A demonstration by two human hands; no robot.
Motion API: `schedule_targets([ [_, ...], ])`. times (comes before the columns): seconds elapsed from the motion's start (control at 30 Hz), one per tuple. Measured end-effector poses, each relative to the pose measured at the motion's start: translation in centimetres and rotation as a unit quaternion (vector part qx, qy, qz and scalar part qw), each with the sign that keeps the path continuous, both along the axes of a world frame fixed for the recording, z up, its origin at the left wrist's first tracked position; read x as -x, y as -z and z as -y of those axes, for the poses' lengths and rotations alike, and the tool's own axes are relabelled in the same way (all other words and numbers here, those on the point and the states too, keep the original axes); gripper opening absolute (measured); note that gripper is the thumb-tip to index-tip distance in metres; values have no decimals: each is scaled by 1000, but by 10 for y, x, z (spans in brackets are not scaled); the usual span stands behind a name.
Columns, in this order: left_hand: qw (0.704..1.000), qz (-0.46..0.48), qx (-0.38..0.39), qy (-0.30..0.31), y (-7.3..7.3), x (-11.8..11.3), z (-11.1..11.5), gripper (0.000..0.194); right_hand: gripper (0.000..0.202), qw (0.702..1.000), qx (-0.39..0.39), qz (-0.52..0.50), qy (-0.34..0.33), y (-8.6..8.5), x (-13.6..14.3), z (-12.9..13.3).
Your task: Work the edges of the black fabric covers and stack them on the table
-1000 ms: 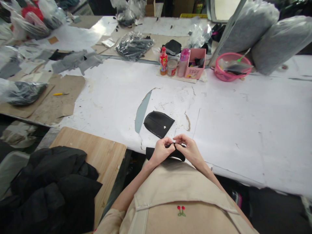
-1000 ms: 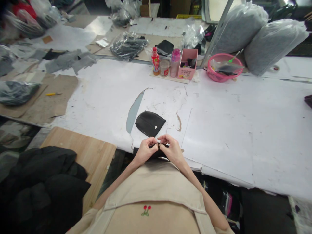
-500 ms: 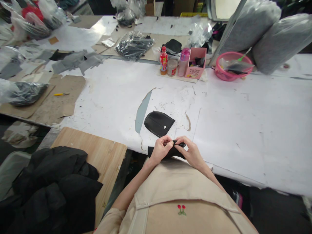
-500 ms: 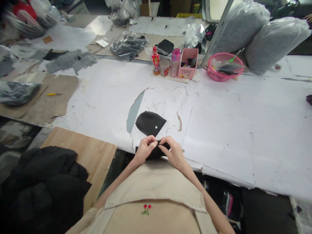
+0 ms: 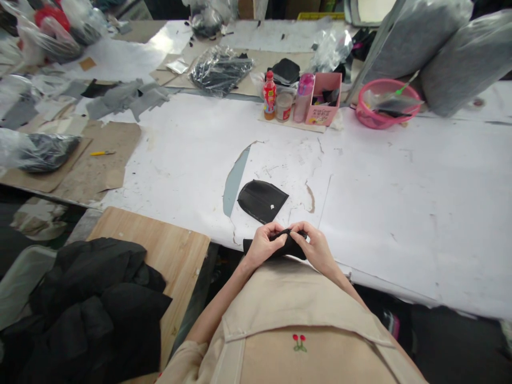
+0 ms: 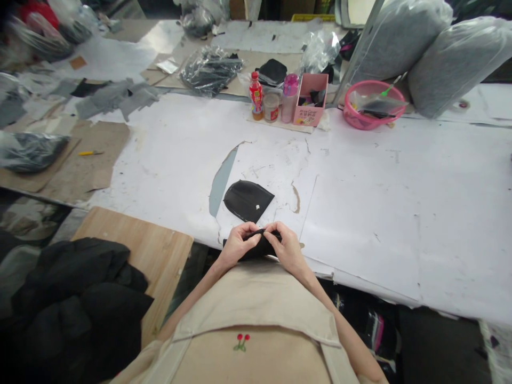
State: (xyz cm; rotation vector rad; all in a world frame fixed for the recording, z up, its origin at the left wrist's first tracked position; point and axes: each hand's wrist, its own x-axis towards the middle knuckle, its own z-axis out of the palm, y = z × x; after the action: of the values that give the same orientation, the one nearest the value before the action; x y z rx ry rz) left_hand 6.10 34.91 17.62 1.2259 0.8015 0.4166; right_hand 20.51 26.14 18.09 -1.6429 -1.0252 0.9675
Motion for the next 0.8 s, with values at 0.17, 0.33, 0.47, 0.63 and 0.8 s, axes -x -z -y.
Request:
schedule_targets([
  [0.17, 1000, 7, 12, 8, 1, 2, 0, 21, 11, 1000, -3, 12, 12, 1, 1, 0],
  [0.33, 998, 14, 52, -9, 1, 2, -1, 29, 11, 1000, 7, 20, 4, 0, 3, -2],
  [0.47, 998, 27, 52, -7, 1, 4, -7, 32, 12, 1000, -15, 12, 4, -3, 4, -4],
  [0.63, 997, 25, 61, -45, -1, 14, -18, 32, 11, 997, -51, 54, 10, -1, 1, -3],
  [0.8, 993, 32, 28, -106, 1, 24, -26, 28, 8, 995, -57, 82, 17, 8, -3, 1],
])
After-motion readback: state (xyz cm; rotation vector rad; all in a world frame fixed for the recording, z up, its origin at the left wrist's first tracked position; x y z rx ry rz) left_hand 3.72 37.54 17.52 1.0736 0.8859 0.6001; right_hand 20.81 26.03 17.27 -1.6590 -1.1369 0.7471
